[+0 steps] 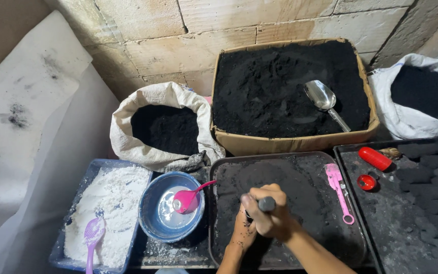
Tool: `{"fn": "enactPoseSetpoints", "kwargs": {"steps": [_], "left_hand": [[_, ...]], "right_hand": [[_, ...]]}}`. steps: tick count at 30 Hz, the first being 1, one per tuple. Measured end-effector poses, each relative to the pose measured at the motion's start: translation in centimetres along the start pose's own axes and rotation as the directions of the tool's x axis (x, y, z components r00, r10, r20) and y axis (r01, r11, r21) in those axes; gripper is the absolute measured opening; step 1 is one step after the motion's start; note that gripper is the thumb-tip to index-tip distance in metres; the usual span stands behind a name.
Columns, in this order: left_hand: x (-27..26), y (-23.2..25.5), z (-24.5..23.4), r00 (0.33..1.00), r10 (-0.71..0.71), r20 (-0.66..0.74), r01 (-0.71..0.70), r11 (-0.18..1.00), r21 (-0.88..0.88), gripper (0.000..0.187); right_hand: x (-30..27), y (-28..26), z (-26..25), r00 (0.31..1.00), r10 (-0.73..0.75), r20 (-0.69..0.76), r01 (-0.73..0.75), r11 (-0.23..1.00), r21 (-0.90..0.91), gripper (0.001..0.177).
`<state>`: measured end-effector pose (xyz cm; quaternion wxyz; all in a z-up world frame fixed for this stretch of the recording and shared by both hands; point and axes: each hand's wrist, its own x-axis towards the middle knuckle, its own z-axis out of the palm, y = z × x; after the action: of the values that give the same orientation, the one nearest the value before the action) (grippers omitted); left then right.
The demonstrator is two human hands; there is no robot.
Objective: Manually forming charcoal briquettes using a metal mold and black powder
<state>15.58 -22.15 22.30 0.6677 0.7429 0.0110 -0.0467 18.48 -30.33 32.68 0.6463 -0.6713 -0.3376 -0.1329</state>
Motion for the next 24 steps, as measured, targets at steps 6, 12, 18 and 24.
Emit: {"fn": "enactPoseSetpoints", "kwargs": {"steps": [6, 12, 18, 24], "left_hand": [[0.9, -5.6, 0.3, 0.999, -0.048, 0.021, 0.047, 0.998, 0.049, 0.063], [1.7, -6.3, -0.3, 0.998, 0.036, 0.042, -0.038, 0.998, 0.043, 0.046], [3.5, -8.2, 0.6, 0.994, 0.1, -0.039, -0.099, 0.995, 0.021, 0.033], [3.2, -11.1, 1.5, 0.983, 0.132, -0.129, -0.133, 0.991, 0.0, 0.02]], "right_hand": [[1.4, 1.5, 0.4, 0.992, 0.116, 0.059, -0.121, 0.987, 0.102, 0.041], [2.1, 1.2, 0.7, 0.99, 0.142, 0.011, -0.142, 0.987, 0.071, 0.043], [2.2, 0.4, 0.6, 0.99, 0.142, 0.002, -0.142, 0.989, 0.03, 0.044], [2.1, -1.2, -0.7, 0.981, 0.189, -0.032, -0.19, 0.981, -0.028, 0.044]]}}
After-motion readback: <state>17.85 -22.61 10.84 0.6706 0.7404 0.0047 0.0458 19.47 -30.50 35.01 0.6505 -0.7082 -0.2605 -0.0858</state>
